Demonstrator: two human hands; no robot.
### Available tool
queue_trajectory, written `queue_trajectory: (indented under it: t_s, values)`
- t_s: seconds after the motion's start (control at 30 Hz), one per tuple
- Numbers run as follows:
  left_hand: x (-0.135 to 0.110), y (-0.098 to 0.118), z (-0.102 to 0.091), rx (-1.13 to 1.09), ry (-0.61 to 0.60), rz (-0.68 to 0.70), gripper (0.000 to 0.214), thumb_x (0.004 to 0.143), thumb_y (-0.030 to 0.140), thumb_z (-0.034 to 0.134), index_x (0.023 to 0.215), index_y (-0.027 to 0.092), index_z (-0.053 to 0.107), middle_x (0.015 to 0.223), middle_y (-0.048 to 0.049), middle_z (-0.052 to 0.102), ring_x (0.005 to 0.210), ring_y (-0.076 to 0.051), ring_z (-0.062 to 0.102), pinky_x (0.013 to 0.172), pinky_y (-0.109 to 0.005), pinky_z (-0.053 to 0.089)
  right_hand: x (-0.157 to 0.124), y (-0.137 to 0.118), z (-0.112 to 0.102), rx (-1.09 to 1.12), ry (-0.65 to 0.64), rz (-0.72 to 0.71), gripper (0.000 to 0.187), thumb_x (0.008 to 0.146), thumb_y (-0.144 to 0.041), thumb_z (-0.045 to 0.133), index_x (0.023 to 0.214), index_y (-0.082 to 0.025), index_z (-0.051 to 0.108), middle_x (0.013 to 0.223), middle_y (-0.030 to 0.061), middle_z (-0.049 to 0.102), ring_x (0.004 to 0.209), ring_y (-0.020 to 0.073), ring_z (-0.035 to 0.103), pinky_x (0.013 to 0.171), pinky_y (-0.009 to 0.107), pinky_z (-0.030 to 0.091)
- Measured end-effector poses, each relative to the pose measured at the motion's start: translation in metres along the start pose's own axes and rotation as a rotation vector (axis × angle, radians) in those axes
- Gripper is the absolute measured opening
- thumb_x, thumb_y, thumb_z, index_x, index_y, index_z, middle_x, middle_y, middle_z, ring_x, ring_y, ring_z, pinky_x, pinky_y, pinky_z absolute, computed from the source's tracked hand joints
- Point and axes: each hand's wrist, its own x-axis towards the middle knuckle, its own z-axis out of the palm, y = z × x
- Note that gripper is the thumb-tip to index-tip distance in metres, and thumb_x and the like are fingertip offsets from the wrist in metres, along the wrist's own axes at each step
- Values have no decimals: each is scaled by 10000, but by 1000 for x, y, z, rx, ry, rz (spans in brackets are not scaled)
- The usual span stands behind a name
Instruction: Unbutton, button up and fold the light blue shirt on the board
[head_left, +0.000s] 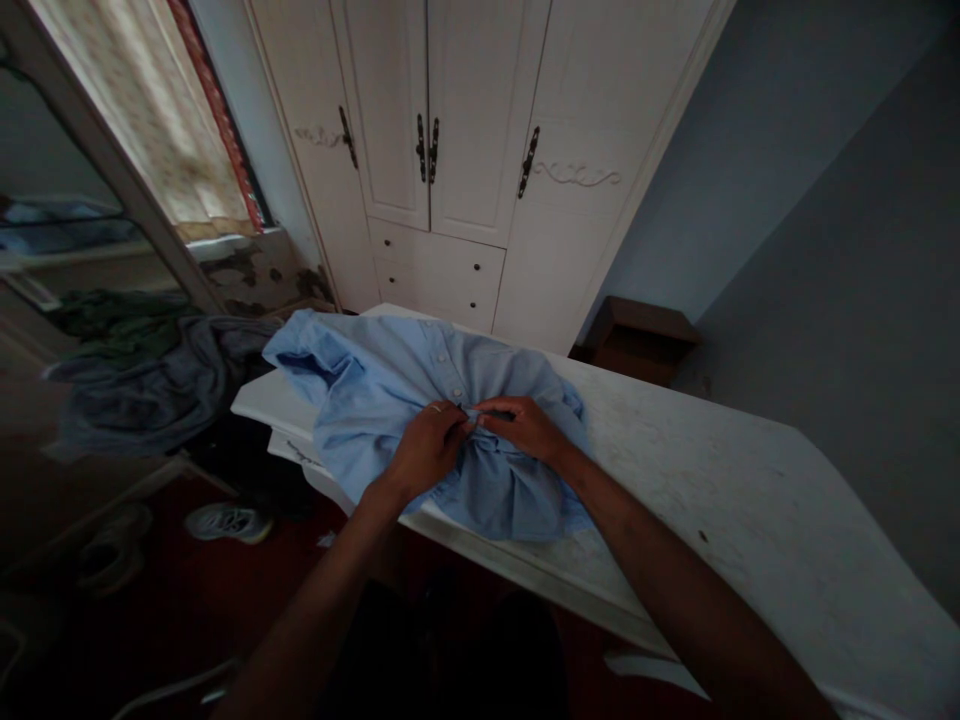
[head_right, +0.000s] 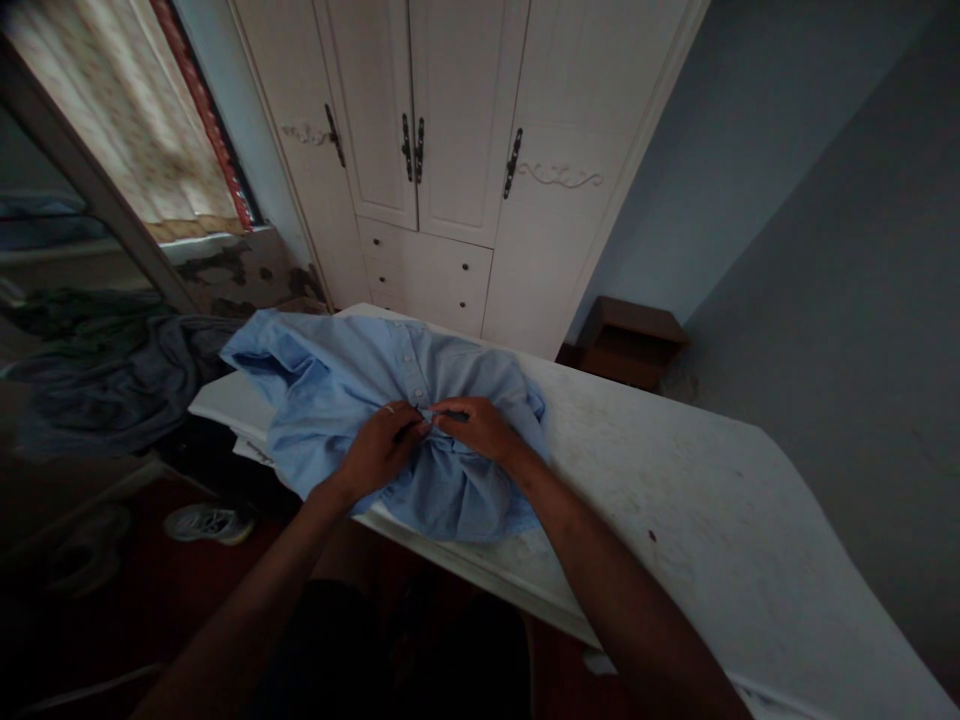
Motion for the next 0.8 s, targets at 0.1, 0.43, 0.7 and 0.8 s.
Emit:
queue_trajectory:
  t_s: [0.1,0.43,0.7,0.8]
  values:
    - [0,5,3,103,20,-55,209,912,361,488,814,194,567,827,-65,595,789,-210,557,733,-338,450,1,0,0,-5,8,-3,240,817,-332,604,961,-205,748,972,44,745,947,213,671,906,361,477]
    - [1,-2,5,49,30,-33,210,931,334,470,837,196,596,814,-53,614,789,-201,578,737,-319,445,3,-4,5,-29,30,-48,220,832,-400,620,841,-199,711,829,24,709,835,186,645,827,311,470]
    - [2,-1,2,-55,37,68,198,920,287,503,796,200,632,795,-52,645,800,-198,576,756,-324,461,6,1,3,37,28,-27,199,797,-362,624,755,-177,686,785,27,688,781,170,624,771,292,462]
    - [1,-3,3,-73,60,85,186,911,272,518,786,199,635,782,-50,645,789,-196,576,744,-324,466,7,1,6,44,39,-40,199,806,-354,599,748,-175,663,752,15,657,750,152,594,751,278,448]
